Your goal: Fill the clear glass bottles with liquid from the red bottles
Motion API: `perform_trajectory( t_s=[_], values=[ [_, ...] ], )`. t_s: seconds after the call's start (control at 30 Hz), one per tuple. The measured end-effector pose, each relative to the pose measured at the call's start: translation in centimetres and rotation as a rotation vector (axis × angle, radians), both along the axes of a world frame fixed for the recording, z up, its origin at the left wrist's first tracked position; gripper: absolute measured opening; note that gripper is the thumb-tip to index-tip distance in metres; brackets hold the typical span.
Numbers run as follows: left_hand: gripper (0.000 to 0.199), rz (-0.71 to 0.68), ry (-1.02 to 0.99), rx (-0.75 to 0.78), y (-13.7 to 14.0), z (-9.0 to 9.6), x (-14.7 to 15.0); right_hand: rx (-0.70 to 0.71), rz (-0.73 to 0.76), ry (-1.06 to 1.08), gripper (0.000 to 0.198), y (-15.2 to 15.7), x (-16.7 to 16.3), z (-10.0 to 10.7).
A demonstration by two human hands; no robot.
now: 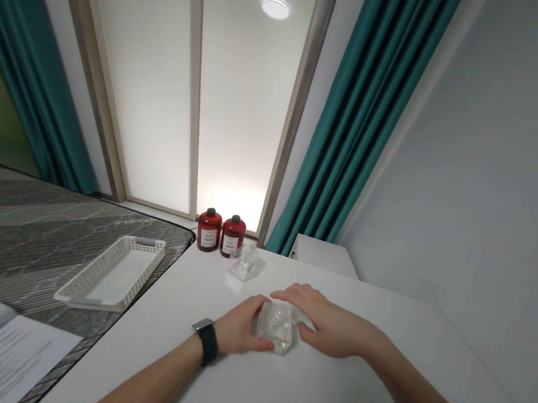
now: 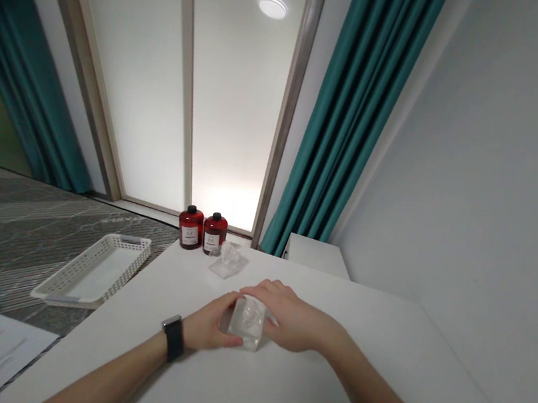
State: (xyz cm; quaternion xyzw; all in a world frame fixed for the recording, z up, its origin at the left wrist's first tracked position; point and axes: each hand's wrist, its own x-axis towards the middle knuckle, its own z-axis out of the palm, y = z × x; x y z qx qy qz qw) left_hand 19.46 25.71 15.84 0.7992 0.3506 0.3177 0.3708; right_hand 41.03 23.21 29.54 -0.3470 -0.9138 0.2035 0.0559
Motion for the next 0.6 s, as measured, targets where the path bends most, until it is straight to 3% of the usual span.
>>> perform_trajectory(
  t_s=[0.13, 0.27, 0.37, 0.47, 0.6],
  values=[
    [0.067, -0.009, 0.010, 0.002, 0.0, 0.0, -0.1, 0.112, 0.126, -0.129, 0.047, 1.0, -0.8, 1.1],
    [0.064, -0.007, 0.020, -0.016, 0.0, 0.1, -0.2, 0.248, 0.235, -0.351, 0.045, 1.5, -1.9, 1.1],
    [0.064, -0.006, 0.032, -0.023, 0.1, 0.0, -0.2, 0.318, 0.252, -0.425, 0.030, 1.6, -2.4, 0.8],
    [0.066, -0.015, 0.029, -0.016, 0.2, -0.2, -0.2, 0.312, 0.195, -0.463, 0.012, 1.7, -2.8, 0.3],
    [0.066, -0.014, 0.021, -0.018, 0.1, -0.3, -0.2, 0.290, 0.018, -0.442, 0.022, 1.7, -3.0, -0.6]
  ],
)
